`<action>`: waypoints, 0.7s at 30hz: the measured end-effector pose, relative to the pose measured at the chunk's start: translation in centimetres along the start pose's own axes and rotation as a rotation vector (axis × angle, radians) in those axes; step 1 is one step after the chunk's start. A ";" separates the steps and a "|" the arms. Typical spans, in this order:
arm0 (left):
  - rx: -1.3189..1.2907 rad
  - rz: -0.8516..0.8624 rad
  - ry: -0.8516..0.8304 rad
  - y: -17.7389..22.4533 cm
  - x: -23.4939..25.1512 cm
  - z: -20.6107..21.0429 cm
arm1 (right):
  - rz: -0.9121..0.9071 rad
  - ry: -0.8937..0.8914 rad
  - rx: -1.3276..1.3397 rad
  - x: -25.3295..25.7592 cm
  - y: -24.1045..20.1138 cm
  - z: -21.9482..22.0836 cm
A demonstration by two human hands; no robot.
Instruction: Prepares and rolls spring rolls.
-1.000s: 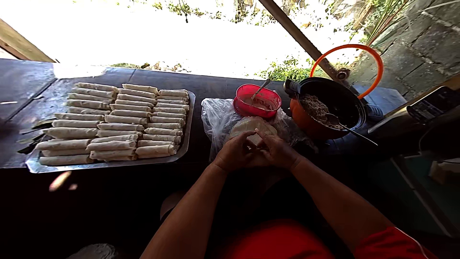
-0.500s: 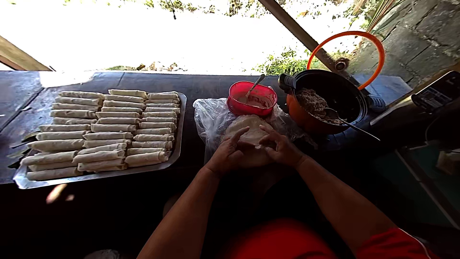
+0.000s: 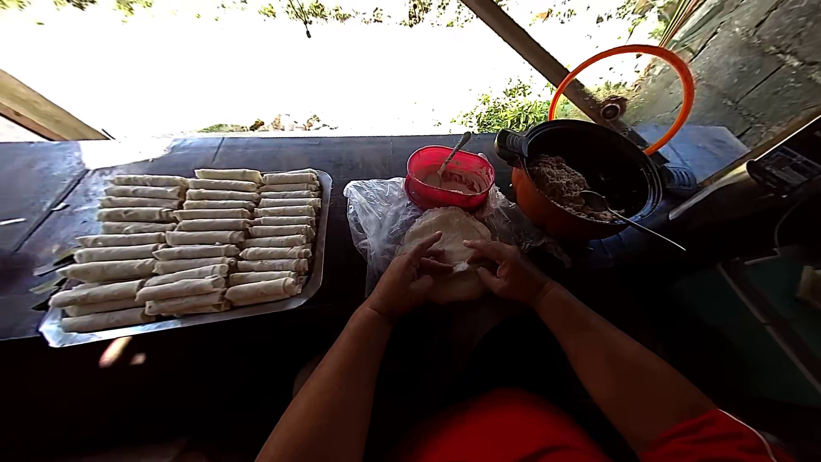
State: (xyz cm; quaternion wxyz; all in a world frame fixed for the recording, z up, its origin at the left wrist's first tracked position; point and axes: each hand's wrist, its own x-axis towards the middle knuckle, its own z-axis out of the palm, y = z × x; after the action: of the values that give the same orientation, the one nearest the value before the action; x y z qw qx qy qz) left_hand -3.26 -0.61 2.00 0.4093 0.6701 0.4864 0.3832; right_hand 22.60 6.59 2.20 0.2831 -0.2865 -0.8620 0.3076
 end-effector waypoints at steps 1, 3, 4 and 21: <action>-0.043 -0.010 -0.007 0.1 0.1 -0.2 | -0.005 0.009 -0.009 0.0 0.0 0.0; -0.108 -0.030 0.015 0.3 0.0 -0.5 | -0.017 0.040 -0.048 -0.1 -0.1 0.0; -0.167 -0.039 0.047 0.3 0.0 -0.7 | -0.020 0.055 -0.072 -0.1 -0.1 0.0; 0.330 0.061 -0.077 0.4 0.7 1.9 | 0.000 0.184 -0.051 -1.3 0.6 0.4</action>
State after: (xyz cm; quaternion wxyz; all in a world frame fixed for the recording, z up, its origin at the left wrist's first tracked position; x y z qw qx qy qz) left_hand -1.25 -0.38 1.71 0.3002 0.7568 0.5062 0.2844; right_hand 23.36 5.95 1.14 0.3535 -0.3207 -0.8399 0.2582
